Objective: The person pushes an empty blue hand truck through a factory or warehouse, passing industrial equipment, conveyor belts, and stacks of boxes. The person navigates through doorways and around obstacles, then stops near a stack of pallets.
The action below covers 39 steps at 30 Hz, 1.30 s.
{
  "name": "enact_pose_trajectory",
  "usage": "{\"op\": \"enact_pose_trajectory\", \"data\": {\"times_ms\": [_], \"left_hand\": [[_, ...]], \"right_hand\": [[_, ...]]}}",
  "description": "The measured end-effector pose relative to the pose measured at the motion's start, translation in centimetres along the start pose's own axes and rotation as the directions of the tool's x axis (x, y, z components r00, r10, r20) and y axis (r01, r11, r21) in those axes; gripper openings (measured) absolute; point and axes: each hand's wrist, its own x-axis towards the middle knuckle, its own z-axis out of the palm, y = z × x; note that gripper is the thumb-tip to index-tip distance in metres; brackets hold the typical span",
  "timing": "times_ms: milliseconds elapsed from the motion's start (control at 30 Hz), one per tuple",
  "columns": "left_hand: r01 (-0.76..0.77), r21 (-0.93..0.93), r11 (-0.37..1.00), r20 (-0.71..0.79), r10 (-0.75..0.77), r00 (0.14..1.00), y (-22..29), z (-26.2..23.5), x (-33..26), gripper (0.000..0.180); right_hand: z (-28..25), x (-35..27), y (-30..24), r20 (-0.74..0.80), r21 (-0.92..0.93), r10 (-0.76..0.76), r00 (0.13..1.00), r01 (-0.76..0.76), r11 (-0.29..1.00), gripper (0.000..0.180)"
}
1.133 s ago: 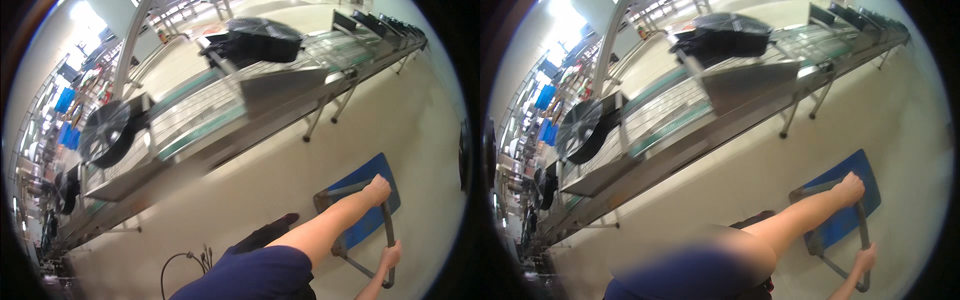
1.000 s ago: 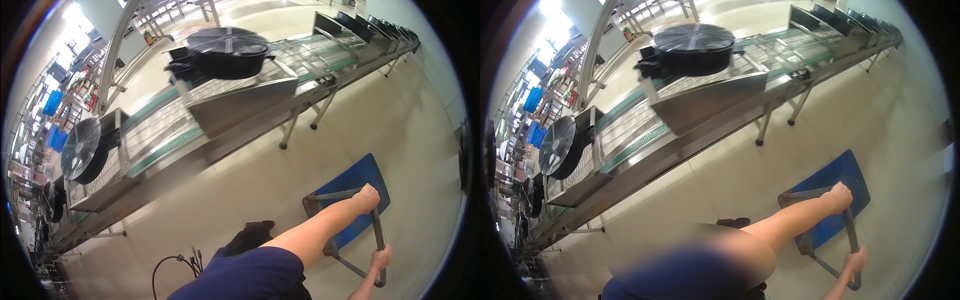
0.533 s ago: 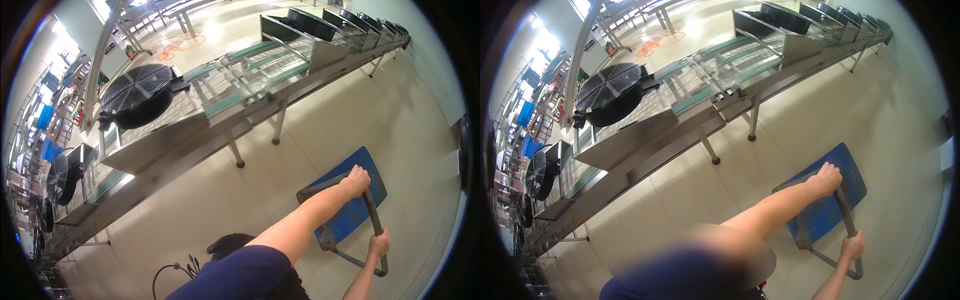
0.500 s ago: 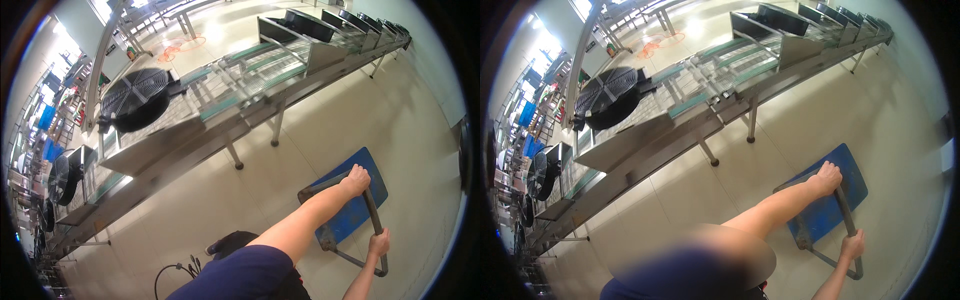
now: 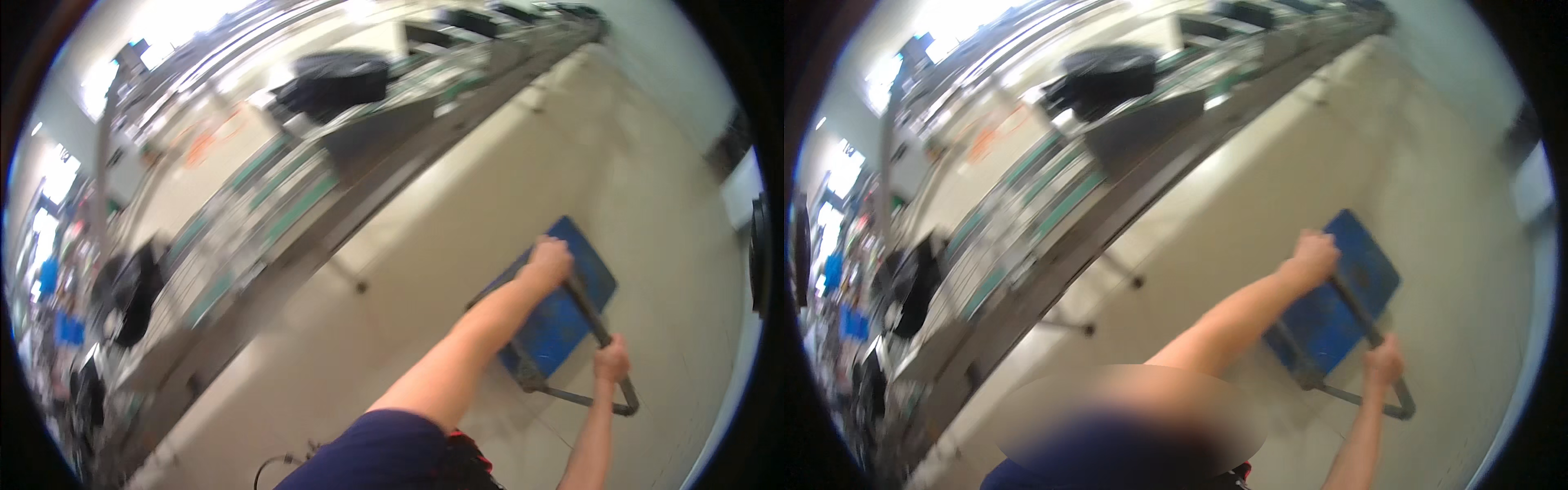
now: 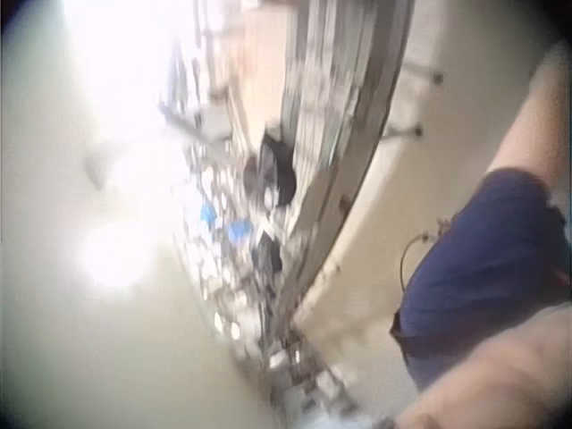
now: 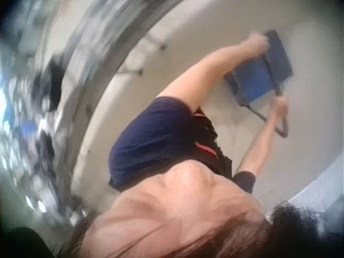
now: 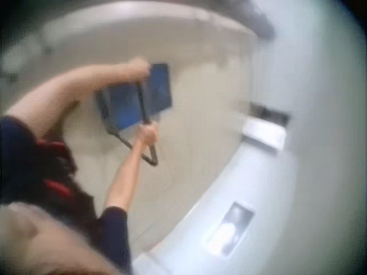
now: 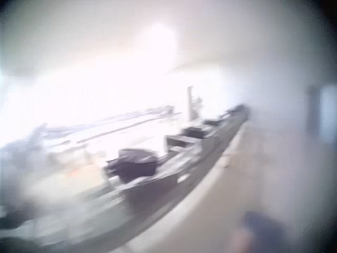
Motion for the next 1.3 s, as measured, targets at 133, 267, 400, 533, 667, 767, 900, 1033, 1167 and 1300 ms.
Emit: {"op": "enact_pose_trajectory", "data": {"times_ms": [133, 267, 400, 533, 667, 767, 900, 1033, 1167, 1300], "left_hand": [[0.033, 0.036, 0.999, -0.068, -0.030, 0.997, -1.4, 0.0, 12.4, 0.013], [0.026, 0.050, 0.998, -0.019, -0.025, 1.000, -1.6, 1.2, 21.8, 0.015], [0.012, 0.005, 1.000, -0.073, -0.011, 0.997, -2.5, 1.1, 32.2, 0.013], [0.042, 0.028, 0.999, -0.115, -0.038, 0.993, -2.6, 2.1, 42.4, 0.012], [0.116, 0.025, 0.993, -0.146, -0.112, 0.983, -1.8, 3.4, 52.7, 0.014], [0.158, 0.054, 0.986, -0.109, -0.152, 0.982, -2.3, 4.2, 60.7, 0.016], [0.122, 0.069, 0.990, -0.083, -0.116, 0.990, -0.9, 5.2, 72.4, 0.015], [0.079, 0.118, 0.990, -0.033, -0.076, 0.997, -1.2, 6.6, 82.9, 0.017], [0.025, 0.139, 0.990, -0.119, -0.009, 0.993, -1.7, 7.9, 94.0, 0.017], [-0.004, 0.046, 0.999, -0.114, 0.009, 0.993, -2.4, 9.2, 105.6, 0.015]], "right_hand": [[3.2, 12.4, 0.5, -0.101, -0.006, -0.042, 0.994, 0.042, 0.999, 0.011], [5.5, 21.0, 1.9, -0.127, 0.007, -0.045, 0.991, 0.046, 0.999, 0.012], [6.7, 31.3, 2.5, -0.083, 0.006, -0.003, 0.997, 0.004, 1.000, 0.008], [8.9, 41.1, 4.0, -0.074, -0.013, -0.016, 0.997, 0.015, 1.000, 0.007], [11.8, 51.2, 6.5, -0.119, 0.041, -0.032, 0.992, 0.037, 0.998, 0.015], [14.1, 59.3, 7.8, -0.084, 0.005, -0.051, 0.995, 0.052, 0.999, 0.016], [16.1, 68.9, 11.1, -0.105, 0.053, -0.004, 0.994, 0.009, 0.999, 0.014], [18.3, 78.8, 13.5, -0.141, 0.050, -0.047, 0.989, 0.054, 0.997, 0.013], [21.3, 89.6, 15.1, -0.183, 0.060, -0.035, 0.982, 0.046, 0.997, 0.012], [24.0, 99.8, 16.6, -0.145, 0.027, 0.007, 0.989, -0.003, 1.000, 0.014]]}}
